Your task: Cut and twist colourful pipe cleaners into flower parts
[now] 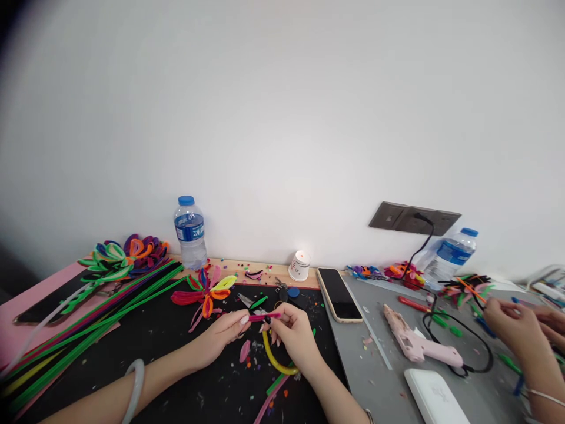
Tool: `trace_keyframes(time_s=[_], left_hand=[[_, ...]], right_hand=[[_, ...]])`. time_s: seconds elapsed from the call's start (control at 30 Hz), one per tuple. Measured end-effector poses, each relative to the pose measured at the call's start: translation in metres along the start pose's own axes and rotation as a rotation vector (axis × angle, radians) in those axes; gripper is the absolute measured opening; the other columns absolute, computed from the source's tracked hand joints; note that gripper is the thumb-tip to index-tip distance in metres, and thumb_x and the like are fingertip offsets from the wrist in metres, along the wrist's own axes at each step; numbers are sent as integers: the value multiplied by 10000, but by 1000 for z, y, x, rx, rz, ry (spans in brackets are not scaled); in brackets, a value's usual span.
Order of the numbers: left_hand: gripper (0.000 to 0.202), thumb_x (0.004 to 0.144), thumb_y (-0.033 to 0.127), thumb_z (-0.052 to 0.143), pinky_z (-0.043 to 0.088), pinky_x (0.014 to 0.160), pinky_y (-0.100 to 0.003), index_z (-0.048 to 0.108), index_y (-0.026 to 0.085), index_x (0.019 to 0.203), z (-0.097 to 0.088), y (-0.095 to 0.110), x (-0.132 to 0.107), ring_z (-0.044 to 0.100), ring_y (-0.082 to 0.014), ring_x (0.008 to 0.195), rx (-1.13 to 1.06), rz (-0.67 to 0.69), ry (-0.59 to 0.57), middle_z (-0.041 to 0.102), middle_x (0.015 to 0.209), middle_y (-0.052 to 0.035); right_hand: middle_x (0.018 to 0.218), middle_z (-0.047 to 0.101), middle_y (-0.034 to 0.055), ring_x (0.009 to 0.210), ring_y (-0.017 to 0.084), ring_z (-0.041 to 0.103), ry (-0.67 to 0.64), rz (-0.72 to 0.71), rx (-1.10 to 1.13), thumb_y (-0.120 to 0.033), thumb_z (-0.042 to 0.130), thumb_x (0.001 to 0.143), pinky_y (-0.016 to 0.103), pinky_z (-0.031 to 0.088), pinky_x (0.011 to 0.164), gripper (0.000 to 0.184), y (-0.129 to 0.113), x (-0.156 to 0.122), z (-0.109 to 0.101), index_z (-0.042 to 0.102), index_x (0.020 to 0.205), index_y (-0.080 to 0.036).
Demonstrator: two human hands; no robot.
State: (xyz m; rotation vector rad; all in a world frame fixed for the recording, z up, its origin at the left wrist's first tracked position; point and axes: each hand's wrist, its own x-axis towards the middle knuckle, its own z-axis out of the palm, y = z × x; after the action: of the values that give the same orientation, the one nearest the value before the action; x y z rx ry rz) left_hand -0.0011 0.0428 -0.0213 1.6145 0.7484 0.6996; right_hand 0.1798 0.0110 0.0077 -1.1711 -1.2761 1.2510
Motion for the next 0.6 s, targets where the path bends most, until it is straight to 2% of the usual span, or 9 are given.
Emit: trace_keyframes(time_s=[0.13, 0.37, 0.6], left_hand=[[374, 864, 506, 312, 287, 591, -227, 356, 181, 684, 0, 0, 1, 287, -102, 616, -74, 3, -10, 327, 665, 41], [381, 868, 506, 296, 255, 546, -221, 347, 181, 675, -1, 5, 0, 261, -98, 584, -48, -14, -13, 307, 644, 45], [368, 897, 438, 255, 290, 606, -236, 381, 177, 670, 0, 11, -4, 316, -110, 622, 166, 57, -49, 356, 649, 37]], right_hand=[[574, 630, 0, 399, 85, 466, 25, -34, -28, -312, 615, 721, 194, 338, 384, 179, 1, -2, 0, 533, 651, -169], [690, 642, 20, 438, 84, 482, -6, -82, -44, -332, 511, 823, 198, 352, 414, 172, 0, -4, 1, 550, 802, -166], [555, 610, -4, 385, 79, 441, 32, -51, -4, -380, 508, 817, 196, 325, 398, 256, 1, -4, 2, 464, 666, -178]])
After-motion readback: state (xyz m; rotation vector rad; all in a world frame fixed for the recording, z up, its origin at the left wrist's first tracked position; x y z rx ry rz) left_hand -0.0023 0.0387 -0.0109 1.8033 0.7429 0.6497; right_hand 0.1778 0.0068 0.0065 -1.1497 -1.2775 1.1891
